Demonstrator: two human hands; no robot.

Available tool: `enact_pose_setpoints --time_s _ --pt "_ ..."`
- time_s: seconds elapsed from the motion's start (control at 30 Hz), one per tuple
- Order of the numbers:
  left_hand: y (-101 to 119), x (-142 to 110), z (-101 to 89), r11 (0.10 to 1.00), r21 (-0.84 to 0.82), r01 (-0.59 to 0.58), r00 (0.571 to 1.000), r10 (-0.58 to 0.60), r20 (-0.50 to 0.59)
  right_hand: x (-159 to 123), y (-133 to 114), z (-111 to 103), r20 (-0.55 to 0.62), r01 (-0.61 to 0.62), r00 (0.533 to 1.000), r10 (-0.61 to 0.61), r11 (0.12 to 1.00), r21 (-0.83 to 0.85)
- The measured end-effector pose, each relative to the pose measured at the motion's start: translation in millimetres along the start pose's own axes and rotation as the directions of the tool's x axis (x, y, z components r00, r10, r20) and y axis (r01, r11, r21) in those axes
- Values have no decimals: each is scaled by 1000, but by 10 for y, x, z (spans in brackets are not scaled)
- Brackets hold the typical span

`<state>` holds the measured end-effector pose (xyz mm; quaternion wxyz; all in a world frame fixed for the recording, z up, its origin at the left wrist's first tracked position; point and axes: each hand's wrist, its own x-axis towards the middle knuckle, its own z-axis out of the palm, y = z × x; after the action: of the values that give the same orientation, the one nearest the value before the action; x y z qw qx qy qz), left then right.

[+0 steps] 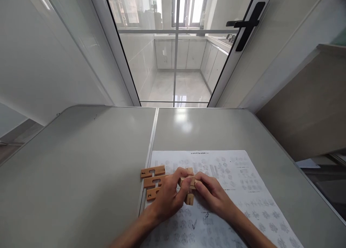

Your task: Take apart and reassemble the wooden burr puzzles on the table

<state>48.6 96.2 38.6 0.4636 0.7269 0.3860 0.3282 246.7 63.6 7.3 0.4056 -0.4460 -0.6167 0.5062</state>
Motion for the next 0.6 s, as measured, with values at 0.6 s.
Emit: enact_pose_setpoints --time_s 0.6 --pt "28 16 -12 1000 -28 -2 999 4 54 -18 -7 -27 155 -188 977 147 938 290"
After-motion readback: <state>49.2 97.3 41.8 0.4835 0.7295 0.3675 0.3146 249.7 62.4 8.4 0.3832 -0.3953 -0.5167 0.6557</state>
